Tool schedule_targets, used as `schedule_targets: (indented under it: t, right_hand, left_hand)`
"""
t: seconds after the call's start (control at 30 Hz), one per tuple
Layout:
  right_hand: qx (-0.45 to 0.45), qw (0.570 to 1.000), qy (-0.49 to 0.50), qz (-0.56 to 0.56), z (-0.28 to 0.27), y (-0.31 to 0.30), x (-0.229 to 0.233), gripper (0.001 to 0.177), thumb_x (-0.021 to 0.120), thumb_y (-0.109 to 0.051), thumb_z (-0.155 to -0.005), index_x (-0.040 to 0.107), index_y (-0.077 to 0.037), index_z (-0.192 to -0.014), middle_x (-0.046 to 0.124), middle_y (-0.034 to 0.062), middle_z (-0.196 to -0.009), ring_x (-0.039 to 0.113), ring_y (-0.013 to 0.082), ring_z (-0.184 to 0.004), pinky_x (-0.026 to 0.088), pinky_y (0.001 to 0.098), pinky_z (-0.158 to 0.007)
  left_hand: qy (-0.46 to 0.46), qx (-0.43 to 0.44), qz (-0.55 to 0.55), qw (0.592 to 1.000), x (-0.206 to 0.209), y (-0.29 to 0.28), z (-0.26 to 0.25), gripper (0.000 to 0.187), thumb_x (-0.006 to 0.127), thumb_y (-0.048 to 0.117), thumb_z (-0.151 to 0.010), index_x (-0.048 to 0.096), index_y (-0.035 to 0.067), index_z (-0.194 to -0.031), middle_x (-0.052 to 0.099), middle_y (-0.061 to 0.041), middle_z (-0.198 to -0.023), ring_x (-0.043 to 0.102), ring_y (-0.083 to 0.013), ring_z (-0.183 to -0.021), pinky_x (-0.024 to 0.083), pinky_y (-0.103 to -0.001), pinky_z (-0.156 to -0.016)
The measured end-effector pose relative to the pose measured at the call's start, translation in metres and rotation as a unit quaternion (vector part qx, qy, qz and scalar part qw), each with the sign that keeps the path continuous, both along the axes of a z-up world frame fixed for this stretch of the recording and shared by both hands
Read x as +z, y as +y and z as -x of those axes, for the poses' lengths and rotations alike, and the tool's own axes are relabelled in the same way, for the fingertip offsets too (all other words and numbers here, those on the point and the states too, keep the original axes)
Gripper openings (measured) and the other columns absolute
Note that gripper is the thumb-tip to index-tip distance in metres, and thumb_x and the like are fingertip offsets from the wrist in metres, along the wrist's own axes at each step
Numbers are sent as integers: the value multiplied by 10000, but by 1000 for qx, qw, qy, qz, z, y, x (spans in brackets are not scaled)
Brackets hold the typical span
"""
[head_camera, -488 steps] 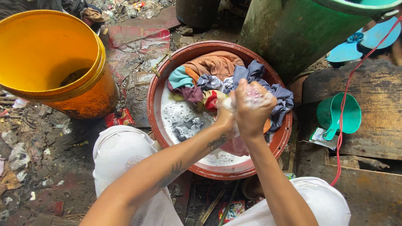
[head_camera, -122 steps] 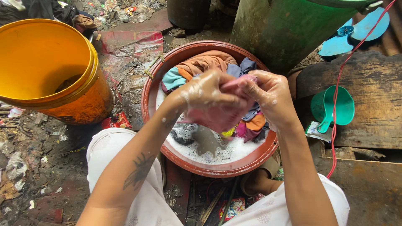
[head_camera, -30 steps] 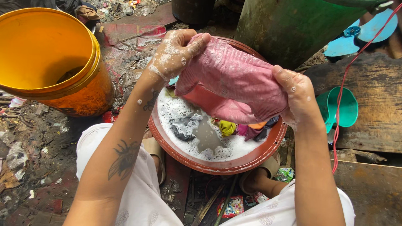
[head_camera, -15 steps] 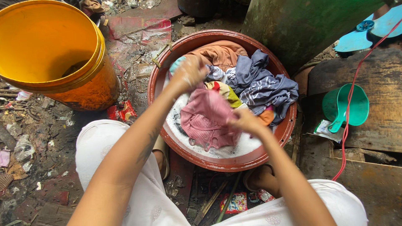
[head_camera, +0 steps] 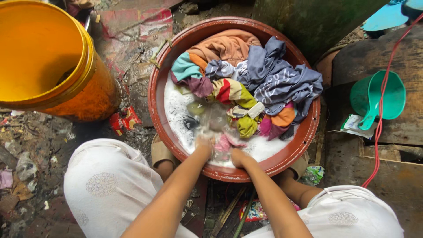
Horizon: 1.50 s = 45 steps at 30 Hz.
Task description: The person washes clothes by hand in a basin of soapy water, scrubbing and rinsing a black garment and a pink garment.
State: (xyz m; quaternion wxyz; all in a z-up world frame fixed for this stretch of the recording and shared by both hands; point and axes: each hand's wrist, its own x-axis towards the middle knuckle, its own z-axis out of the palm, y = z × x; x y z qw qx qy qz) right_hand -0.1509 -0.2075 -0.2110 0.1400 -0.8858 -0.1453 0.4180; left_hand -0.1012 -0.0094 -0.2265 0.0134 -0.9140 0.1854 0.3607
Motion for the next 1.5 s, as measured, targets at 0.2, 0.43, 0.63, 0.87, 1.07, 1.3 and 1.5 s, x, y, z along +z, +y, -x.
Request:
schedule_targets:
  t: [0.2,0.43,0.63,0.87,1.07,1.3,1.5]
  right_hand:
    - [-119,981,-62,-141,-67,-3,43,206,705,-204,-821,716,-6,-876,696,198,-841,704,346,-775,562,460,-724]
    - [-416,686,43,-595,-122,14,304,37,571,-28,-713,549,-13,-686,714,161,-696,719,242,-577,604,344,-528]
    - [-425,609,-76,-665,-107,-36,384,129,562,22,-760,630,6,-869,680,97,-832,648,151,-678,588,275,-681]
    - [-619,615,48,-487,-109,-44,327,343,618,-409,-820,622,-205,-1096,684,39,-1139,681,215,-1000,528,558,-904]
    - [-414,418,266,-763,-112,2,285,554,533,-628,-968,619,-168,-1263,611,61,-1249,633,227,-1152,497,521,-1012]
    - [-541,365,148,-744,-140,-2,310,374,555,-460,-1026,643,-136,-1191,693,69,-1194,693,233,-1093,585,428,-972]
    - [-619,363,132,-684,-132,13,341,485,587,-523,-925,663,-91,-1133,697,122,-1114,707,303,-989,599,497,-935]
  left_hand:
    - [215,-104,88,967,33,8,-31,623,615,351,-793,661,232,-1402,712,-106,-1293,699,-277,-1182,554,-406,-1017]
    - [-35,15,303,952,137,18,-95,788,824,341,-792,473,70,-1443,597,-237,-1345,586,-358,-1226,495,-416,-1056]
    - [7,275,492,826,243,4,-116,395,635,150,-936,493,78,-1297,673,-168,-1144,681,-269,-1018,593,-373,-843]
    - [-42,235,697,676,368,-12,-112,234,507,-17,-931,542,30,-1157,643,-117,-971,632,-233,-856,536,-371,-742]
    - [130,119,826,536,374,-61,-81,110,536,-44,-949,607,17,-1007,613,-76,-1048,612,-165,-1014,532,-312,-984]
    - [-66,274,820,498,391,-41,-88,295,628,220,-947,588,46,-1183,657,-111,-1169,632,-202,-1113,519,-365,-1032]
    - [279,492,740,363,367,-64,-66,618,735,547,-804,581,177,-1275,694,-75,-1214,716,-222,-1042,629,-463,-853]
